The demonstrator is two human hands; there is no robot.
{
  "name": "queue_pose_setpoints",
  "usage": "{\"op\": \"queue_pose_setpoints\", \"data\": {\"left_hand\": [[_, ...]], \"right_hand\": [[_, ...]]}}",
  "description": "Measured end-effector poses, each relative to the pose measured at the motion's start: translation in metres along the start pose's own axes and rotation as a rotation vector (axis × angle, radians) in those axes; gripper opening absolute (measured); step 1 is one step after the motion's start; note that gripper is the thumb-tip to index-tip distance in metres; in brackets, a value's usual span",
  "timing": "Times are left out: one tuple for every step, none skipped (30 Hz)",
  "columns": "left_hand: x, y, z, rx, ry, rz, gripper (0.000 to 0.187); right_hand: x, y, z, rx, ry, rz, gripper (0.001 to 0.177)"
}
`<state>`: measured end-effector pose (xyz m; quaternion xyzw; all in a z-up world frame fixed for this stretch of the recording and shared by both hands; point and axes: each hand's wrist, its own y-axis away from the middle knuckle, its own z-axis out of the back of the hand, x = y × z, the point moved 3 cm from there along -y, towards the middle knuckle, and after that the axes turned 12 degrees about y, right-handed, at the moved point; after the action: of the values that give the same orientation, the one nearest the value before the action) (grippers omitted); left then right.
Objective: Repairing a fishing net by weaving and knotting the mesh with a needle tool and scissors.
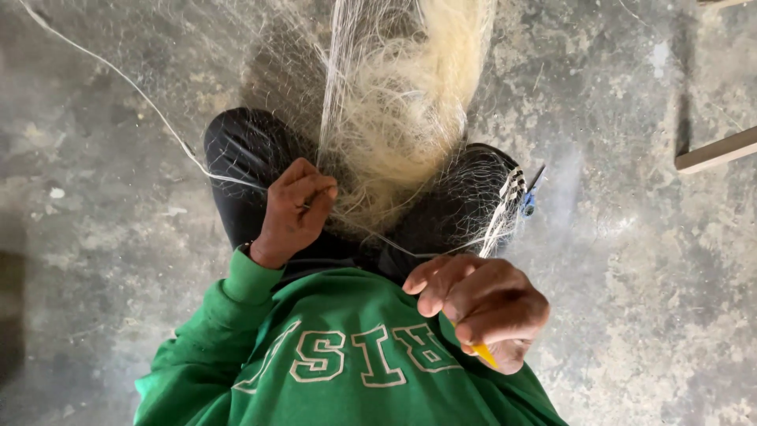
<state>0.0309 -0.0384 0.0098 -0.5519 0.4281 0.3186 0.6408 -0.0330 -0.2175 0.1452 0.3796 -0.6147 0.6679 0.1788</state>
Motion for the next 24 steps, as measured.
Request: {"op": "queue_pose_setpoints", "data": {"left_hand": [[0.001, -0.002, -0.001, 0.006, -0.003, 0.000, 0.011], [0.002, -0.004, -0.003, 0.009, -0.011, 0.012, 0.010], [0.004, -0.006, -0.005, 0.016, -0.015, 0.025, 0.009], [0.004, -0.003, -0.006, 0.025, -0.015, 0.027, 0.009], [0.005, -0.004, -0.007, 0.028, -0.046, 0.029, 0.009], [0.007, -0.005, -0.008, 0.031, -0.077, 0.031, 0.009], [0.007, -0.005, -0.010, 0.036, -0.079, 0.028, 0.009], [0.008, -0.005, -0.010, 0.011, -0.111, 0.026, 0.007], [0.008, -0.004, -0.010, -0.014, -0.143, 0.028, 0.007], [0.013, -0.002, -0.013, -0.009, -0.145, 0.026, 0.007], [0.018, 0.000, -0.012, -0.098, -0.195, 0.066, 0.010], [0.024, 0.002, -0.011, -0.187, -0.244, 0.105, 0.017], [0.024, 0.001, -0.009, -0.184, -0.245, 0.105, 0.017], [0.027, 0.001, -0.007, -0.223, -0.040, 0.184, 0.021], [0.030, -0.001, -0.006, -0.259, 0.168, 0.258, 0.033], [0.030, -0.003, -0.006, -0.255, 0.169, 0.256, 0.033], [0.033, -0.002, -0.007, -0.285, 0.531, 0.341, 0.036], [0.036, 0.000, -0.009, -0.312, 0.895, 0.424, 0.045], [0.037, 0.002, -0.007, -0.310, 0.893, 0.424, 0.045], [0.039, 0.006, -0.006, -0.321, 1.055, 0.482, 0.055], [0.042, 0.008, -0.006, -0.328, 1.218, 0.538, 0.069], [0.032, 0.003, -0.006, -0.322, 1.217, 0.537, 0.069], [0.021, 0.000, -0.008, -0.295, 1.280, 0.534, 0.074], [0.010, -0.003, -0.009, -0.267, 1.343, 0.532, 0.079]], "right_hand": [[-0.002, 0.002, 0.001, -0.006, -0.001, 0.002, 0.018], [-0.004, 0.004, 0.002, -0.023, -0.014, -0.011, 0.020], [-0.006, 0.006, 0.003, -0.044, -0.024, -0.025, 0.023], [-0.005, 0.007, 0.003, -0.053, -0.021, -0.024, 0.023], [-0.005, 0.007, 0.005, -0.039, -0.040, -0.029, 0.022], [-0.005, 0.006, 0.006, -0.026, -0.060, -0.034, 0.022], [-0.007, 0.005, 0.002, -0.029, -0.058, -0.030, 0.022], [-0.009, 0.006, 0.000, -0.123, 0.000, -0.053, 0.016], [-0.012, 0.006, -0.002, -0.217, 0.057, -0.079, 0.010], [-0.013, 0.008, -0.003, -0.222, 0.057, -0.076, 0.010], [-0.013, 0.009, -0.004, -0.226, 0.205, -0.071, 0.010], [-0.014, 0.010, -0.006, -0.230, 0.354, -0.066, 0.012], [-0.015, 0.012, -0.003, -0.233, 0.353, -0.066, 0.012], [-0.017, 0.013, -0.004, -0.089, 0.400, -0.038, 0.012], [-0.019, 0.014, -0.005, 0.056, 0.448, -0.010, 0.013], [-0.026, 0.015, -0.008, 0.054, 0.451, -0.007, 0.013], [-0.033, 0.016, -0.010, 0.020, 0.430, -0.009, 0.006], [-0.039, 0.017, -0.013, -0.014, 0.410, -0.011, 0.007], [-0.054, 0.025, -0.014, -0.016, 0.409, -0.010, 0.007], [-0.069, 0.033, -0.013, -0.106, 0.356, -0.020, 0.005], [-0.085, 0.040, -0.011, -0.196, 0.304, -0.026, 0.006], [-0.092, 0.040, -0.012, -0.199, 0.305, -0.022, 0.006], [-0.101, 0.041, -0.013, -0.185, 0.284, -0.111, 0.002], [-0.110, 0.043, -0.014, -0.172, 0.262, -0.199, 0.003]]}}
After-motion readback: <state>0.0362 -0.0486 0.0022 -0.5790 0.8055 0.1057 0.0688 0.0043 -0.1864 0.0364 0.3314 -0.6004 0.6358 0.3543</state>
